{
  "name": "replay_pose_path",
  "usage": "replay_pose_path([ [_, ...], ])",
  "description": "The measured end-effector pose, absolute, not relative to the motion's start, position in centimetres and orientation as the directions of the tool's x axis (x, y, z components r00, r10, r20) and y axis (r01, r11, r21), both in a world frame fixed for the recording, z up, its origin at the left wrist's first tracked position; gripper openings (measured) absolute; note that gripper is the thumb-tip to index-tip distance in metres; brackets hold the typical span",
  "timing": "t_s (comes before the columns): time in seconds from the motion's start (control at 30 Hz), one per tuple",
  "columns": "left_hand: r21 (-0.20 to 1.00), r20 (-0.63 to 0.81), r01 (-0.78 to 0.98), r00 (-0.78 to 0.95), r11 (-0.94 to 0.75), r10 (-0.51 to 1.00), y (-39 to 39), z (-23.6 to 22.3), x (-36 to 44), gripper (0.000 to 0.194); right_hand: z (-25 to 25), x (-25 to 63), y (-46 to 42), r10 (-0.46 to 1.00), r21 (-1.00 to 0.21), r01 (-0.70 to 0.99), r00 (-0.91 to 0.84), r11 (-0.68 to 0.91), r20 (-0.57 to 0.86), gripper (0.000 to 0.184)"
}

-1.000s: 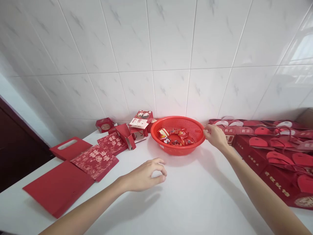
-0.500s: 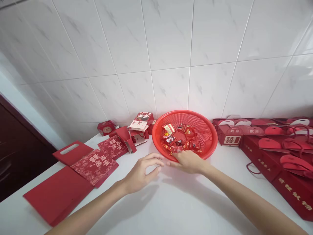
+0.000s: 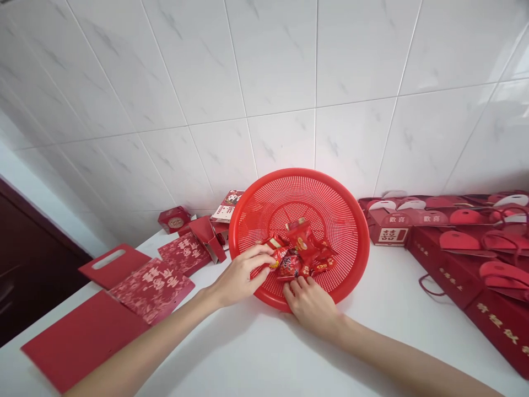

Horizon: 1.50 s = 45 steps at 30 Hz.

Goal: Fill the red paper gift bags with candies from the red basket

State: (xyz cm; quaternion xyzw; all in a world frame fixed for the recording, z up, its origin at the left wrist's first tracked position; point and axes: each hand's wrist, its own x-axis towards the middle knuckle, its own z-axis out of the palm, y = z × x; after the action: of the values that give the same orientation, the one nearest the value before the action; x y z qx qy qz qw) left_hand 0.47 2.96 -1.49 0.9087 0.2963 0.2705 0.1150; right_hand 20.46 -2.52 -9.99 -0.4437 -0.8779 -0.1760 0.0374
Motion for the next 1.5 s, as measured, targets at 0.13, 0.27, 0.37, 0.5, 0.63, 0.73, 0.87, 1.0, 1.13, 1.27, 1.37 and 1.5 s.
replay_pose_path([
  [0.13,0.366,0.419,0.509,0.658,-0.779,0.626,2.9,-2.0,-0.1,0.023,-9.6,20.8,-2.5,0.731,0.267,0.766,-0.64,0.584,0.236,0.048],
  [0.27,0.376,0.429,0.549,0.612,-0.747,0.665,2.8,-1.7,-0.3,0.024,-8.5,20.3,-3.6,0.71,0.222,0.738,-0.675,0.638,0.201,0.047],
  [0.37,0.37,0.369,0.635,0.569,-0.678,0.735,2.6,-1.4,-0.2,0.032,-7.6,19.4,-5.0,0.704,0.175,0.73,-0.683,0.66,0.195,0.05],
  [0.5,0.325,0.166,0.748,0.558,-0.579,0.813,2.1,-1.3,-0.2,0.064,-5.9,18.7,-6.9,0.71,0.108,0.725,-0.689,0.681,0.148,0.054],
  [0.63,0.279,-0.002,0.781,0.582,-0.559,0.813,1.6,-1.0,-0.1,0.07,-2.7,19.9,-7.5,0.7,-0.17,0.684,-0.712,0.709,0.057,0.043],
  [0.73,0.33,-0.044,0.738,0.634,-0.588,0.772,1.6,-0.3,0.1,0.038,-0.3,22.0,-6.5,0.744,-0.429,0.65,-0.663,0.627,0.084,0.033],
  [0.87,0.378,-0.034,0.723,0.636,-0.579,0.771,1.6,0.3,0.4,0.03,1.2,24.7,-3.6,0.862,-0.501,0.723,-0.496,0.475,0.102,0.029],
  [1.0,0.386,-0.034,0.742,0.605,-0.548,0.795,1.3,0.0,0.2,0.039,1.3,25.3,-0.8,0.816,-0.398,0.778,-0.567,0.486,-0.112,0.026],
  [1.13,0.375,0.004,0.767,0.56,-0.521,0.828,1.1,-0.4,0.2,0.042,0.7,24.3,0.5,0.724,-0.332,0.791,-0.608,0.514,-0.326,0.025],
  [1.27,0.397,0.031,0.754,0.56,-0.524,0.828,1.4,-0.5,0.4,0.032,-0.2,23.9,0.5,0.779,-0.324,0.811,-0.572,0.488,-0.258,0.023],
  [1.37,0.407,0.041,0.748,0.558,-0.524,0.829,1.6,-0.7,0.4,0.019,-0.5,24.1,0.3,0.836,-0.289,0.836,-0.524,0.467,-0.162,0.021],
  [1.5,0.395,0.085,0.737,0.565,-0.548,0.821,1.5,-0.9,0.3,0.012,-0.7,24.3,0.3,0.893,-0.317,0.86,-0.444,0.4,-0.076,0.021],
])
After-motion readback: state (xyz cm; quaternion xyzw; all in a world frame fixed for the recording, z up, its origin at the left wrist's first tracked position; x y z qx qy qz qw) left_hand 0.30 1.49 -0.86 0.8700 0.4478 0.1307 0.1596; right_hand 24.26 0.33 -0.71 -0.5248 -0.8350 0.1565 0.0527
